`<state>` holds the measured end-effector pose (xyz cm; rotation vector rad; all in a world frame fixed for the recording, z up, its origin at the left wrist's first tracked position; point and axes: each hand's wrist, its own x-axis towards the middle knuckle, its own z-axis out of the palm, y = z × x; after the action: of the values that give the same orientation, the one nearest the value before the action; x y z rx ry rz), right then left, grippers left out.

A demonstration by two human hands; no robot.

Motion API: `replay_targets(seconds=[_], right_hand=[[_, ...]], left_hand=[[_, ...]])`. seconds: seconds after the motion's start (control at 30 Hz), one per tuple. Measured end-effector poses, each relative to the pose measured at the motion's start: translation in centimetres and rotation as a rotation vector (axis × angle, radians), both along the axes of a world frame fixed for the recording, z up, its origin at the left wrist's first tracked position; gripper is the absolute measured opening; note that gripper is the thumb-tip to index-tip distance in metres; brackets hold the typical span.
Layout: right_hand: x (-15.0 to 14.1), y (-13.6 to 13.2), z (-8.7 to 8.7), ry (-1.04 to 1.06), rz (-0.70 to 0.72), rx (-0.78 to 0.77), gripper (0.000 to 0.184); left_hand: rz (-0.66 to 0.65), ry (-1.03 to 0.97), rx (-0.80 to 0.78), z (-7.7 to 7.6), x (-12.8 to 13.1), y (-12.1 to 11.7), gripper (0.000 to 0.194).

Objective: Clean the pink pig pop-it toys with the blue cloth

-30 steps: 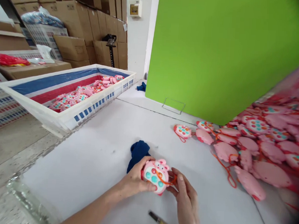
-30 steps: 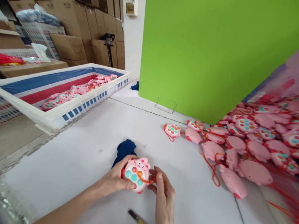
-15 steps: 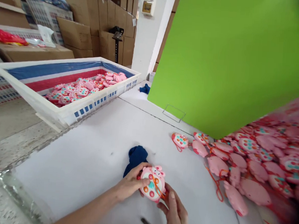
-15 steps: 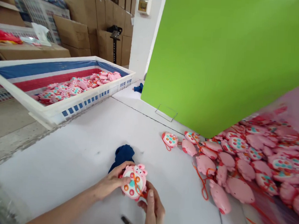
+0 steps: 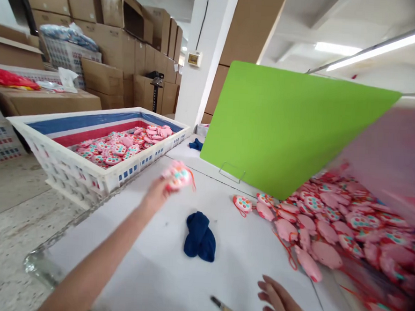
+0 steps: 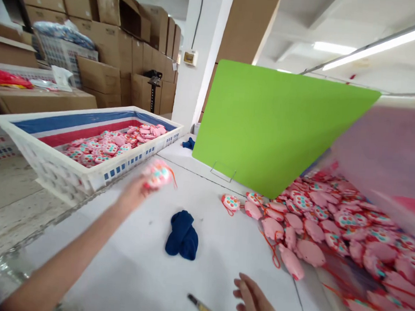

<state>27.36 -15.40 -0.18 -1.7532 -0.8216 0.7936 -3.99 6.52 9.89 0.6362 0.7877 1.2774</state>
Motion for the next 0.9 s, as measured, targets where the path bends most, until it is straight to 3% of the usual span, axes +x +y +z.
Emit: replay_targets(seconds=[0.07,0.13,0.17,0.23,0.33,0.4,0.47,0.53,0.63,0.7,0.9], right_hand=[[1.3,3.1,0.5,-0.216,0.093,-0.002,0.05],[2.8,7.2,0.5,-0.339,0.11,-0.007,0.047],[3.6,9.4,0.4,-0.383,0.108,-0.018,0.043],[5.3,13.8,0.2,-0.477,0.095,-0.052,0.032],[7.9,19.7,0.0,-0.629,0.082,-0.123,0.022],[9.2,22.9,0.0,-0.715,0.084,-0.164,0.023],[10.0,25.6,-0.2,-0.789,0.103,-0.192,0.025],[10.3,27.5,-0.5,-0.852,0.13,-0.204,0.024],[10.2,28.3,-0.9,-0.932,0.165,-0.171,0.021],[9.7,27.2,-0.8,-0.98,0.178,-0.11,0.019],[4.5,17.7,2.0,-1.03,0.293,0.129,0.032]], left_hand=[[0.132,-0.053,0.02,3.1,-4.0,3.0,0.029],[0.243,-0.098,-0.026,3.8,-6.5,4.2,0.027],[0.253,-0.081,-0.044,3.2,-7.0,4.0,0.022],[0.198,-0.014,-0.075,0.2,-6.5,2.3,0.014],[0.012,0.21,-0.196,-5.8,-3.7,-1.3,0.028],[-0.071,0.273,-0.216,-8.8,-1.4,-3.1,0.04],[-0.155,0.29,-0.188,-10.1,0.7,-4.0,0.045],[-0.235,0.29,-0.147,-10.0,2.7,-4.2,0.045],[-0.31,0.293,-0.124,-8.7,5.4,-3.9,0.042],[-0.338,0.282,-0.142,-8.1,7.2,-3.6,0.041],[-0.42,0.143,-0.146,-7.7,12.6,-3.2,0.057]])
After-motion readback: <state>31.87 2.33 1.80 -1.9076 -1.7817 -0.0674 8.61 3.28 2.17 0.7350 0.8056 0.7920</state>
